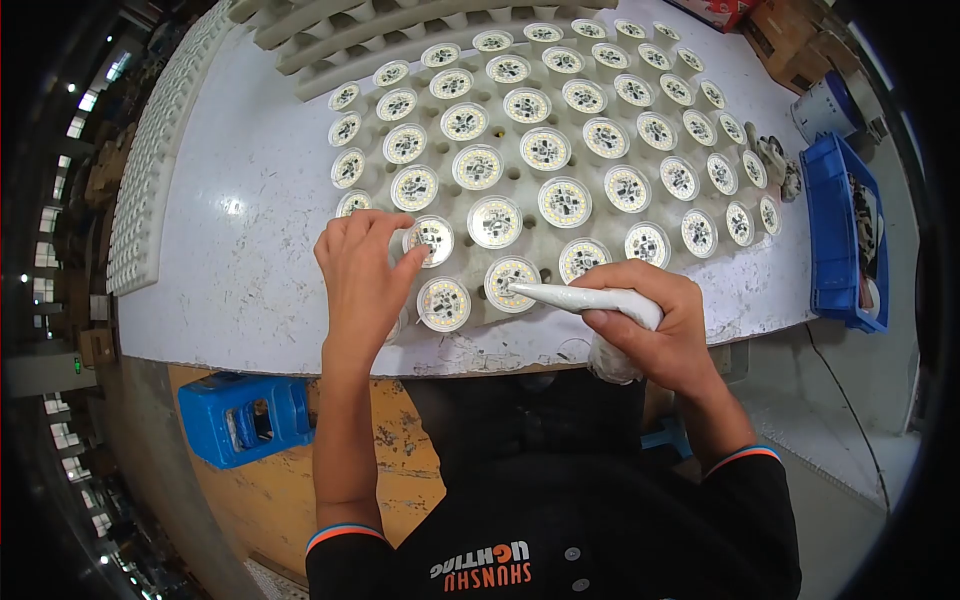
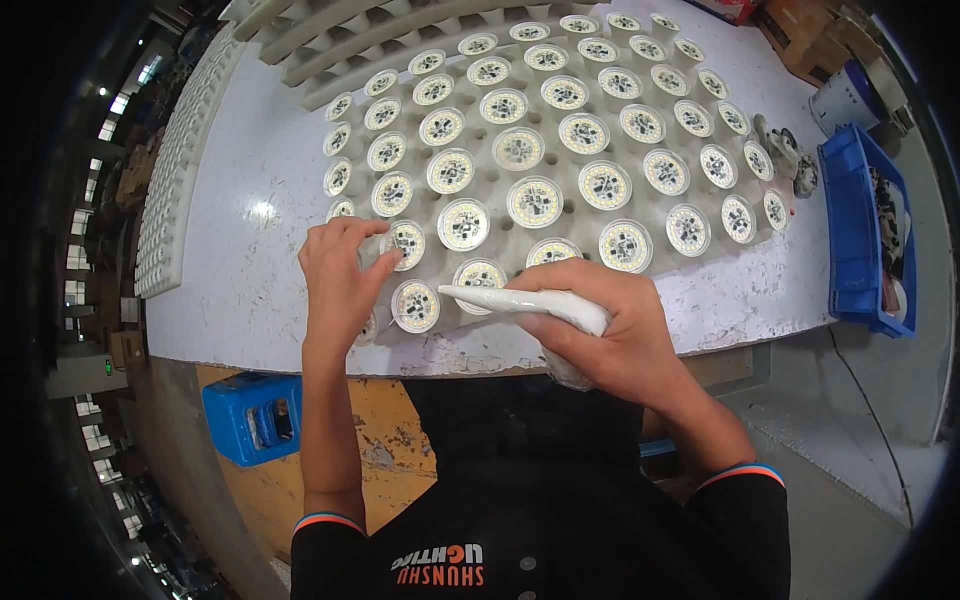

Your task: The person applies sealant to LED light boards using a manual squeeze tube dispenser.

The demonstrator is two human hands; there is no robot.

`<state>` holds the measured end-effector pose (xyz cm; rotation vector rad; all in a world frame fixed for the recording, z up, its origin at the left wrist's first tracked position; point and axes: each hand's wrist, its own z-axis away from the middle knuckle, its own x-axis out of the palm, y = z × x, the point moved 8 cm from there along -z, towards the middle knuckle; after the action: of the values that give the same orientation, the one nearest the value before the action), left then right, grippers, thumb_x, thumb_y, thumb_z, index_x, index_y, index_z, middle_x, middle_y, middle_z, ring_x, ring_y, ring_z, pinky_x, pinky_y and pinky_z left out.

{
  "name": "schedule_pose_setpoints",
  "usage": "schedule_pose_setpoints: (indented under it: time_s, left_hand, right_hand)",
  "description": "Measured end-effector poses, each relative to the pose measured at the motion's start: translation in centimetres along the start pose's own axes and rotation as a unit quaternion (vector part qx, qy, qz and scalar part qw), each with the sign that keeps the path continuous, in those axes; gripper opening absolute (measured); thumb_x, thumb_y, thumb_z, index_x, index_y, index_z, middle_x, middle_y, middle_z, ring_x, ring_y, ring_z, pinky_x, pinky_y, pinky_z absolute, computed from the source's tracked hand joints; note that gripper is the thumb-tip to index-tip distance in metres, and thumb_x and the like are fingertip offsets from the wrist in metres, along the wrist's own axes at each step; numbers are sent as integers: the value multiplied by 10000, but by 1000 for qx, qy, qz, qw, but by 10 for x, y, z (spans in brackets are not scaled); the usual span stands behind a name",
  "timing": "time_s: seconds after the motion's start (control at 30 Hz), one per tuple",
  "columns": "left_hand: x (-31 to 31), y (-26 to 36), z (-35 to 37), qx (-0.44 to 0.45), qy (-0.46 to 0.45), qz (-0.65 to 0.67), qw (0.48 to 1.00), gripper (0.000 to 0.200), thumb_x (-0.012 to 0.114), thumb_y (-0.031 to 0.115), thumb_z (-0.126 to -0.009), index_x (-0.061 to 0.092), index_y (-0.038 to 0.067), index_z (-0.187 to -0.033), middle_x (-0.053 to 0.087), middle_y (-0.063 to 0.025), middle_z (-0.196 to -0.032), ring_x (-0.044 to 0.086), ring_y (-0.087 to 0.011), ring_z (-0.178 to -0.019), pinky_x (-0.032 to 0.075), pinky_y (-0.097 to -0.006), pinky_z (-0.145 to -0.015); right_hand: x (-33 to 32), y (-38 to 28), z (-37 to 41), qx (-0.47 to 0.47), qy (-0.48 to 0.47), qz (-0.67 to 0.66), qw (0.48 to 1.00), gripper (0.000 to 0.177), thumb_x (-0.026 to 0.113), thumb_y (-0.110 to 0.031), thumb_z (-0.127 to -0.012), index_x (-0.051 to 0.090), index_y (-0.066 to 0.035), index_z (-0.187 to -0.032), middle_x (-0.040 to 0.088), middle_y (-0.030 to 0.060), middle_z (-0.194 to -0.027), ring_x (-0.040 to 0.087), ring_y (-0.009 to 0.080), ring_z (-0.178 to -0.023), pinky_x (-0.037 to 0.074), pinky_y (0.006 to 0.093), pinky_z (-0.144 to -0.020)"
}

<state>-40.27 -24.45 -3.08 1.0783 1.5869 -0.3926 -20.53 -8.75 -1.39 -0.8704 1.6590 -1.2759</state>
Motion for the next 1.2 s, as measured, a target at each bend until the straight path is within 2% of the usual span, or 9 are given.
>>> schedule_pose_setpoints:
  time_s: [0.23, 0.73, 0.93, 1.03, 1.2]
  left_hand:
    - [8, -4, 2, -36, -38, 11, 999, 322, 796, 197, -714, 665, 122, -998, 580, -49, -1065, 510, -266, -1022, 339, -401, -948]
    - [8, -7, 3, -52, -54, 44, 996, 238, 775, 170, -737, 633, 92, -912, 589, -63, -1026, 511, -267, -1006, 361, -395, -912]
    - [-1, 1, 11, -30, -37, 60, 997, 153, 738, 127, -767, 628, 83, -863, 607, -60, -972, 524, -266, -977, 358, -396, -909]
    - [-4, 18, 16, 8, -25, 61, 998, 130, 729, 113, -771, 626, 81, -845, 616, -52, -954, 535, -265, -963, 353, -398, -915]
    - [1, 22, 23, 23, -38, 55, 998, 128, 733, 120, -770, 639, 92, -852, 613, -49, -948, 541, -264, -955, 354, -400, -911]
  right_hand:
    - [-2, 7, 0, 12, 4, -2, 1000, 227, 698, -44, -843, 682, -24, -1068, 692, 87, -962, 649, 154, -846, 502, 287, -750]
    - [-1, 10, 5, 27, 5, -12, 1000, 231, 702, -65, -839, 684, -20, -1065, 694, 92, -992, 646, 155, -877, 500, 292, -783]
    - [1, 8, 5, 30, 0, -6, 1000, 238, 704, -78, -838, 686, -21, -1069, 695, 93, -997, 646, 157, -876, 500, 294, -781]
    - [2, 8, 6, 26, 0, -4, 1000, 239, 703, -80, -839, 687, -22, -1070, 696, 92, -995, 647, 157, -874, 501, 294, -780]
    - [-1, 7, 7, 27, 9, -6, 1000, 245, 710, -84, -835, 687, -22, -1072, 697, 90, -997, 648, 154, -876, 503, 294, -780]
